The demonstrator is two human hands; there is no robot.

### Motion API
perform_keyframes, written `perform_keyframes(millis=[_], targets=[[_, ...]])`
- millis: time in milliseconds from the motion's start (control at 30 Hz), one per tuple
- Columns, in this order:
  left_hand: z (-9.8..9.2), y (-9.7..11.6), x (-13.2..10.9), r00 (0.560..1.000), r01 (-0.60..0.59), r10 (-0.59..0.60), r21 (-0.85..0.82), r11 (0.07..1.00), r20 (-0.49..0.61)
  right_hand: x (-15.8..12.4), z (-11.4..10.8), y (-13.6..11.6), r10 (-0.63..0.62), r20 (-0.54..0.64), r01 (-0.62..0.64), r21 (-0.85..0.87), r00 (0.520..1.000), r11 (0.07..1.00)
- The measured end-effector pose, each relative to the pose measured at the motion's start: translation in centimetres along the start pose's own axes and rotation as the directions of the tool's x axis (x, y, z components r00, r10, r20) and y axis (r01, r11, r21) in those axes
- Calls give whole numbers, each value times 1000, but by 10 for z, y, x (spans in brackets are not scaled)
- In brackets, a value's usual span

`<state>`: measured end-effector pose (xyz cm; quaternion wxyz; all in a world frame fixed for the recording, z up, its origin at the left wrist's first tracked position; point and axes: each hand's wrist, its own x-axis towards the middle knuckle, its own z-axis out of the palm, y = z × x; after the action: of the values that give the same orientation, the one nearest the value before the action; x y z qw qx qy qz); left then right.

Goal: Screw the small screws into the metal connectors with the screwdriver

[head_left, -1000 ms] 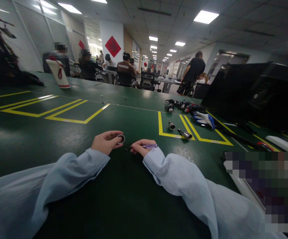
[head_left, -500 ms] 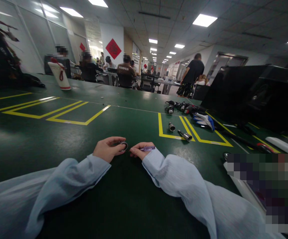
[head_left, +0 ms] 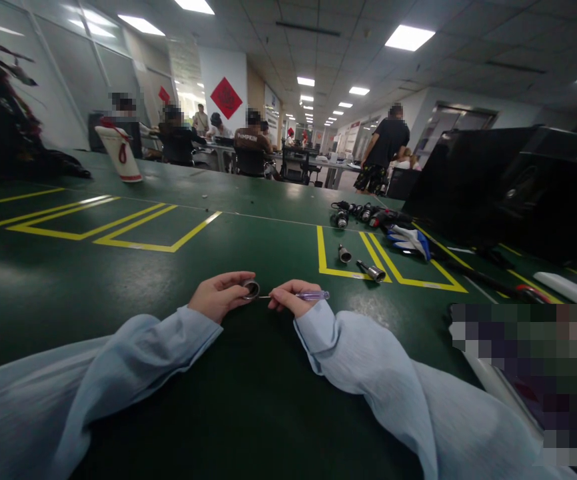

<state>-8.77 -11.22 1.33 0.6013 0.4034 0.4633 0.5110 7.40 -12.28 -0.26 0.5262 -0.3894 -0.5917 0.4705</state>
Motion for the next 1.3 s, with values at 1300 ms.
perform_keyframes(millis=[1300], targets=[[16,-4,-15,922,-373,383,402,836,58,-5,8,0,-754,453,755,-650,475,85]])
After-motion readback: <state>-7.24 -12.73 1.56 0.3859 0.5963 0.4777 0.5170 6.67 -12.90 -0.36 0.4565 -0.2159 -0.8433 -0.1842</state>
